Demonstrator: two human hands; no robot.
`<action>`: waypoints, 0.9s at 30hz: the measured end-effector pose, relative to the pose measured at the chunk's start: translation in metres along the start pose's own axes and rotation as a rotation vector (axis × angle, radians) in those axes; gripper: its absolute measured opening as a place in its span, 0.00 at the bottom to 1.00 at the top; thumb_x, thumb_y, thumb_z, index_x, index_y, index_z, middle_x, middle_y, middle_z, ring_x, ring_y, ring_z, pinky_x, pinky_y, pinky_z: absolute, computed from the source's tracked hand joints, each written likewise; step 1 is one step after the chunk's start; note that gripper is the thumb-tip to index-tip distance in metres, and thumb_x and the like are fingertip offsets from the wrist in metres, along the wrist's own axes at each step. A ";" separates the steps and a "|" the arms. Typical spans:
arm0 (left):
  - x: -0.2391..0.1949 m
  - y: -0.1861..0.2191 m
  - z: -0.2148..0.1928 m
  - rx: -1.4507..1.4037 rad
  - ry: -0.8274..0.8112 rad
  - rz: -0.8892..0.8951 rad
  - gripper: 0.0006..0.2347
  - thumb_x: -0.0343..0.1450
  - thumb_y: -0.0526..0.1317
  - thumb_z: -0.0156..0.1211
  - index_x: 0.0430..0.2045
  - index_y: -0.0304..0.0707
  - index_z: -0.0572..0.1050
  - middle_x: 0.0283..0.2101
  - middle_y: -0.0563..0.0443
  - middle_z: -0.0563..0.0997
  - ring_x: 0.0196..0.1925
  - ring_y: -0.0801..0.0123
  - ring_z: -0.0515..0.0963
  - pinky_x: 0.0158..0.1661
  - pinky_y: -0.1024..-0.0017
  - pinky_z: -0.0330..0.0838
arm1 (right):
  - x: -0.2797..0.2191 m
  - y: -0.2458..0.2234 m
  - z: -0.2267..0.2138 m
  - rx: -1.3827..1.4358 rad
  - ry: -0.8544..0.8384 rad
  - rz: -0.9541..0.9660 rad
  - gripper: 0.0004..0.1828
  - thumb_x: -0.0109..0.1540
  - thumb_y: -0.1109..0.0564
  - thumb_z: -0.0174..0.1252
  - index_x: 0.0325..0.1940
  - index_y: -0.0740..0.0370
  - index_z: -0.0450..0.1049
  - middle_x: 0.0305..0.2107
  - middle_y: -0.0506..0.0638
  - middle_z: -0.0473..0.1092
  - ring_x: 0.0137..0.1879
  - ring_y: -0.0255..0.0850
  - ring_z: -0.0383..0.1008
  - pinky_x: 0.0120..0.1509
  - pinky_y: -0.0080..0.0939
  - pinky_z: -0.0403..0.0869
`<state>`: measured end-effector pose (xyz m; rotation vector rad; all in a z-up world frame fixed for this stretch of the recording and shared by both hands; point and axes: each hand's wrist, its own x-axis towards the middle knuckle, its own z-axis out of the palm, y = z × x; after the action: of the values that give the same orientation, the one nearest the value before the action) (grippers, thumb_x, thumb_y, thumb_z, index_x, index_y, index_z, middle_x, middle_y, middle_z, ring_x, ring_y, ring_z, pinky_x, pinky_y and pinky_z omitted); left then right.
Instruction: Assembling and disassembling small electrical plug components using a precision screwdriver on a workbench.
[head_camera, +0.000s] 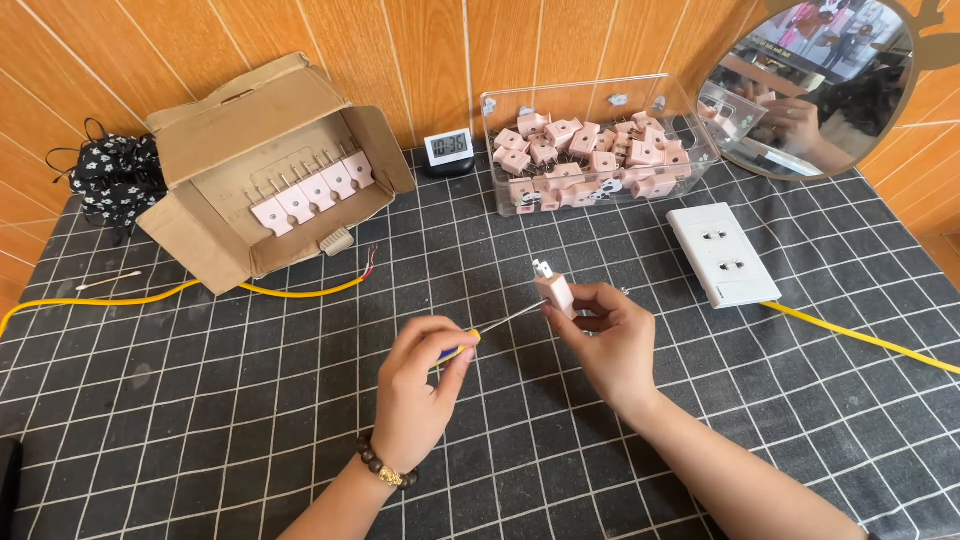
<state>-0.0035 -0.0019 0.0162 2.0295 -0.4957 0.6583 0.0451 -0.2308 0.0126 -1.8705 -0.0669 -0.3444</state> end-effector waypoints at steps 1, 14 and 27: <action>-0.001 -0.001 0.000 0.001 0.000 0.000 0.05 0.73 0.32 0.61 0.40 0.41 0.81 0.44 0.50 0.78 0.44 0.65 0.82 0.45 0.71 0.80 | -0.001 0.000 0.001 0.001 0.000 0.000 0.15 0.55 0.59 0.73 0.46 0.61 0.82 0.37 0.48 0.82 0.42 0.34 0.83 0.45 0.32 0.86; -0.009 -0.009 0.004 -0.018 -0.076 -0.173 0.10 0.76 0.41 0.51 0.45 0.39 0.78 0.34 0.53 0.84 0.29 0.71 0.80 0.32 0.74 0.78 | -0.001 0.004 0.003 -0.007 0.010 0.039 0.14 0.55 0.59 0.73 0.44 0.60 0.82 0.36 0.47 0.81 0.42 0.33 0.83 0.46 0.31 0.85; -0.012 -0.014 0.007 0.010 -0.072 -0.204 0.13 0.79 0.41 0.44 0.46 0.39 0.78 0.26 0.54 0.86 0.14 0.79 0.75 0.16 0.79 0.69 | -0.001 0.004 0.002 -0.018 -0.010 0.001 0.14 0.55 0.60 0.73 0.45 0.59 0.82 0.38 0.46 0.82 0.42 0.33 0.83 0.46 0.31 0.85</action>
<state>-0.0025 0.0005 -0.0033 2.0849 -0.3218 0.4661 0.0453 -0.2301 0.0078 -1.8903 -0.0695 -0.3364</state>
